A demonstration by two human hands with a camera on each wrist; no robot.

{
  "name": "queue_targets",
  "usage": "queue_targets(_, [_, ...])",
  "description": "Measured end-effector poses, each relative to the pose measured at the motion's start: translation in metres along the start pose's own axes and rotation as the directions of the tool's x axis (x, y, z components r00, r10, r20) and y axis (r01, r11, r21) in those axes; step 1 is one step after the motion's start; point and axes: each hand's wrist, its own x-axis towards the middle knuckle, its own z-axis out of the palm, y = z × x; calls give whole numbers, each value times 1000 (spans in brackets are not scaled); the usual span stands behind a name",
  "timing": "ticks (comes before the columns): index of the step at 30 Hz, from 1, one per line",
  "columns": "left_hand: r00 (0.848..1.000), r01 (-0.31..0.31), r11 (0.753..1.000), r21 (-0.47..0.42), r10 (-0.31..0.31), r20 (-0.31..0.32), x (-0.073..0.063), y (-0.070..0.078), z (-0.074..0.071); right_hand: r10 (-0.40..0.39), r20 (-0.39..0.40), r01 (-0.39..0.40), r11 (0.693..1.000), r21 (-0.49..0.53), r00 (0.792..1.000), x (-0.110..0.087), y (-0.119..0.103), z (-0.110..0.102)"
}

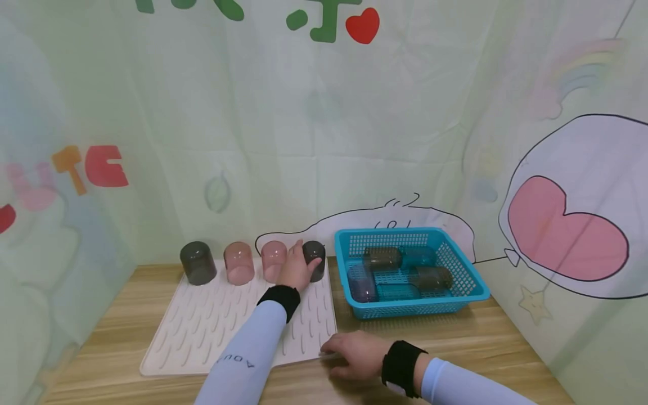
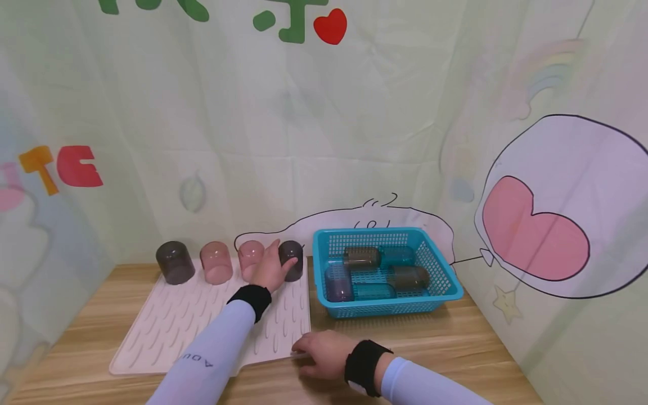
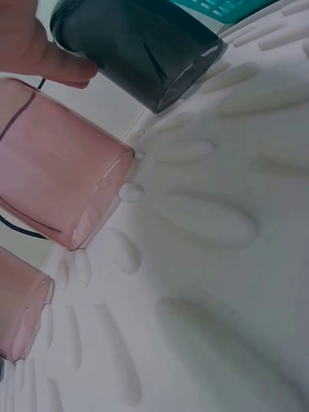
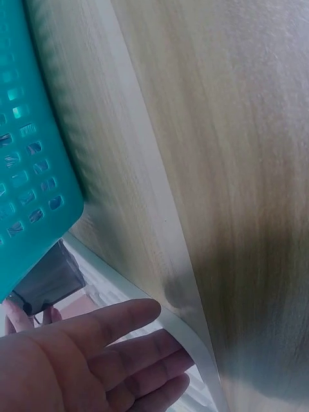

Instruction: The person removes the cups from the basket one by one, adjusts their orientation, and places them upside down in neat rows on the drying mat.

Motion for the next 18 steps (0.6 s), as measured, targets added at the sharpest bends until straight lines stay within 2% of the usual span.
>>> queue_targets(10, [997,-69,998,-3,69,-44,-13,6,-14,-8,-25,7,1000,-27,1000,-1,-2,1])
queue_targets(14, [990,-132,991,-32,130,-63,-25,10,-25,-6,-28,5,999,-33,1000,0,-2,2])
queue_targets(18, [981,-186,981,-53,183,-62,-43,13,-39,-10,-31,9,1000,-29,999,0,-4,2])
